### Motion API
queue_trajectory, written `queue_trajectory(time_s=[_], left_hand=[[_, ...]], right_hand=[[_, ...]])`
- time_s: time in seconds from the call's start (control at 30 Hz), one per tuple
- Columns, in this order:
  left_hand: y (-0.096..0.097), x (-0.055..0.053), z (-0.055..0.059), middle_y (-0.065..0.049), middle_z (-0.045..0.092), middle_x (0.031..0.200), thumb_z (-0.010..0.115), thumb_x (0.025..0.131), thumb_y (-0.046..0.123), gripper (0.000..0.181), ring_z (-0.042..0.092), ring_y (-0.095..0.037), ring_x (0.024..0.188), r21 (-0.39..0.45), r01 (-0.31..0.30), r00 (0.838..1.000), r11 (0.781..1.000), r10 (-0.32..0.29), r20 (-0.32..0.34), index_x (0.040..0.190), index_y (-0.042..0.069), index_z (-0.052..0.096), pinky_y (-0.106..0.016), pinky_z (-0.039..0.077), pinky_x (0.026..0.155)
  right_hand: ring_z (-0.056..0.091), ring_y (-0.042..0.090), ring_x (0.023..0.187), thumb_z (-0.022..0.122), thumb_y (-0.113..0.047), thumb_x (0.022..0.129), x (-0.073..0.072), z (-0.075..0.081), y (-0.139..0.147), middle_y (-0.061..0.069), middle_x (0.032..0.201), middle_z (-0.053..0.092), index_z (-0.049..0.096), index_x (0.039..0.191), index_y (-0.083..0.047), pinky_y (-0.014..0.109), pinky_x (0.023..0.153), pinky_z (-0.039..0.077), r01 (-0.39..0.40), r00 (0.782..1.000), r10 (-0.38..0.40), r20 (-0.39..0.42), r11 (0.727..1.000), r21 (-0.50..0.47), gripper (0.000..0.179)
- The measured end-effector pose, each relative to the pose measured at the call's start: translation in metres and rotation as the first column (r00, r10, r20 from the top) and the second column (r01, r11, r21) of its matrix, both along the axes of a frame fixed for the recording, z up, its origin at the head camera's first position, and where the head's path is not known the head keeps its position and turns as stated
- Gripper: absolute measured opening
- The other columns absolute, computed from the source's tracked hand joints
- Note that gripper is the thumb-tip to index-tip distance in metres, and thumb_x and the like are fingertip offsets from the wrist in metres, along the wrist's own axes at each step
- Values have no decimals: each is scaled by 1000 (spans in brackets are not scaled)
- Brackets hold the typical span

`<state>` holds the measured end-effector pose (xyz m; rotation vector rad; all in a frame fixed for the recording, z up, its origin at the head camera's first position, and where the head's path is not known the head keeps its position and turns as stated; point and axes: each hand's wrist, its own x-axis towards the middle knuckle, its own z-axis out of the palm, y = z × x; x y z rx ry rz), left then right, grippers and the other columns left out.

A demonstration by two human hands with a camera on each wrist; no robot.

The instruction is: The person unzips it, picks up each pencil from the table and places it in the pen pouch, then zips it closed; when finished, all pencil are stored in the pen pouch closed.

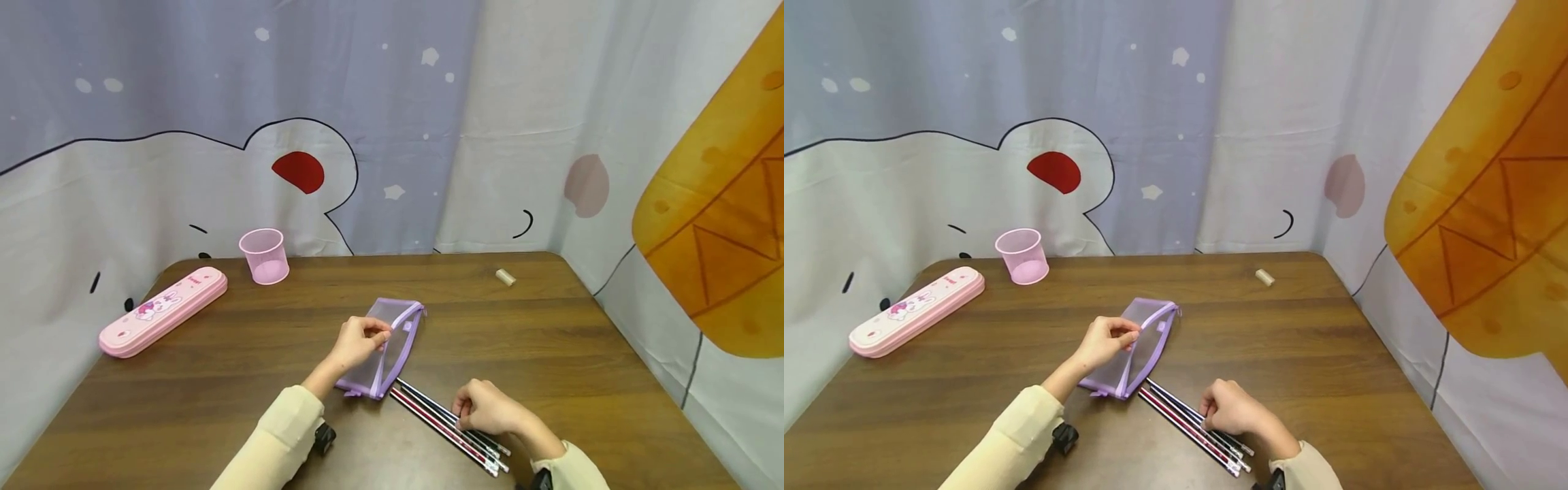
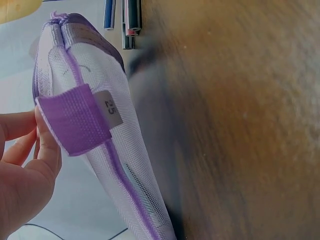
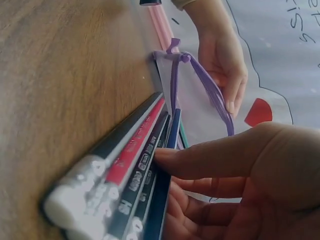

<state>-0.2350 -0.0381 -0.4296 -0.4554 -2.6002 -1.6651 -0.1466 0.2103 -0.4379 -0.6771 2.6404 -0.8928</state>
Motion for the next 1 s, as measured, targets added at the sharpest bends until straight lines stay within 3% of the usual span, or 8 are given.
queue_trajectory(time_s=[0.2,0.3,0.43,0.57,0.73,0.87,1.0], left_hand=[[0,0,3,-13,67,68,63,79,6,11,59,-9,53,2,-5,1000,1000,5,16,86,1,68,-19,49,49],[-1,-1,3,-13,67,69,62,79,5,11,60,-11,54,9,-11,1000,1000,11,16,86,0,68,-20,50,50],[-3,-1,4,-16,67,71,62,79,4,11,60,-12,54,20,-16,1000,1000,16,18,87,-2,67,-20,50,51],[-4,0,5,-17,67,72,62,79,4,12,60,-11,54,18,-20,1000,1000,20,14,87,-3,67,-18,49,50],[-5,0,4,-17,67,72,62,79,4,11,59,-9,53,14,-24,1000,1000,24,10,86,-3,67,-19,49,50],[-5,0,4,-17,66,71,62,79,3,12,58,-9,53,44,-34,999,998,33,19,87,-4,67,-25,52,52],[-6,-1,3,-17,67,72,62,78,2,11,59,-10,53,64,-55,998,996,54,15,86,-4,67,-26,52,52]], right_hand=[[47,-4,55,65,0,67,-4,4,4,-3,60,58,62,71,-5,15,51,43,-27,999,26,-31,999,-37,7],[49,-4,56,64,1,71,-7,6,5,-1,63,60,62,84,-1,15,51,44,-28,998,23,-53,995,-98,14],[54,0,58,63,-1,75,-11,8,2,4,68,62,58,106,-1,18,51,48,21,995,-41,-87,976,-218,31],[56,4,59,65,-5,77,-16,11,-4,8,71,63,56,114,-3,21,48,49,94,983,-141,-117,935,-341,38],[58,6,61,66,-3,76,-20,12,-15,11,74,64,56,115,-2,24,50,51,188,946,-283,-155,874,-448,41],[59,9,61,65,2,75,-22,11,-23,17,76,63,54,116,1,34,50,53,270,922,-374,-99,805,-528,42],[59,6,61,65,2,75,-25,12,-27,19,77,63,55,116,0,36,52,53,328,907,-420,-40,761,-560,42]])
